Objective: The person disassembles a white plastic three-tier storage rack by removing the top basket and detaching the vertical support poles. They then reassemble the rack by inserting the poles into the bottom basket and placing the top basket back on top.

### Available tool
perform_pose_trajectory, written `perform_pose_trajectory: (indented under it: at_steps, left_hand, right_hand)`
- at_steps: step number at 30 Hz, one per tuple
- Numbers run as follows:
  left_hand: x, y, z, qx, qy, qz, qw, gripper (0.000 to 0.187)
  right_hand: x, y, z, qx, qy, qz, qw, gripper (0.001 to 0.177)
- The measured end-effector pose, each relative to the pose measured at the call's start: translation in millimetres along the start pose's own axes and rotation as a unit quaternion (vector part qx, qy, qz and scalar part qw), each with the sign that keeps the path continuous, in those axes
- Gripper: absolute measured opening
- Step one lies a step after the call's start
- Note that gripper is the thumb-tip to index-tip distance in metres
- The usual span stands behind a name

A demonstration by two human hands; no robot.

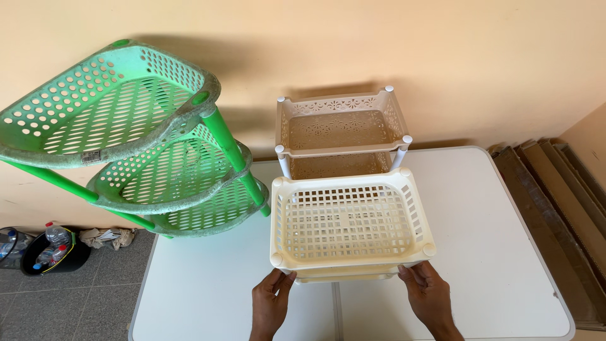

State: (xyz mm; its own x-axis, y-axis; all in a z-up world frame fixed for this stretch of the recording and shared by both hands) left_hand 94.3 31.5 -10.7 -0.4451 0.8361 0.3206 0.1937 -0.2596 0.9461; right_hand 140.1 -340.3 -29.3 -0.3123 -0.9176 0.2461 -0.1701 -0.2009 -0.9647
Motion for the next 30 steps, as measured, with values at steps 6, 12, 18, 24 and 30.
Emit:
perform_pose_trajectory:
  at_steps: [6,12,18,24,30]
  left_hand:
    - [2.6,15.7,1.1,-0.055,-0.002,0.001,0.998,0.031]
    - [29.7,57.8,-7.1,-0.145,0.057,0.009,0.988,0.05]
    - [30.0,93.6,-15.4,-0.221,0.059,-0.132,0.964,0.05]
    - [15.1,93.2,-18.3,-0.222,0.066,-0.22,0.948,0.044]
    - [10.0,81.0,-16.7,-0.207,0.066,-0.271,0.938,0.037]
  right_hand:
    - [5.0,-16.6,-2.1,0.037,0.007,-0.039,0.999,0.037]
    - [48.9,-115.0,-25.7,0.285,0.133,0.024,0.949,0.049]
    - [14.0,-235.3,-59.3,0.477,0.056,0.028,0.877,0.025]
    - [-92.4,-299.7,-103.8,0.519,-0.18,-0.002,0.835,0.033]
    - [-142.3,-300.3,-120.7,0.532,-0.26,-0.068,0.803,0.031]
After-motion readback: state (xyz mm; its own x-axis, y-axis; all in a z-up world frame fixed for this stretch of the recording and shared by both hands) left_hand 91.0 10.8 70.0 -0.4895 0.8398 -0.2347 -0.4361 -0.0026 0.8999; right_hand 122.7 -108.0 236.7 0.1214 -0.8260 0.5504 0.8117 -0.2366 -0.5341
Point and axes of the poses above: each hand's wrist, its own z-axis towards the middle knuckle, its own x-axis out of the back of the hand, y = z × x, the point moved 10 cm from there along z, towards the middle knuckle, and after that the axes turned 11 degrees about y, right-handed, at the moved point
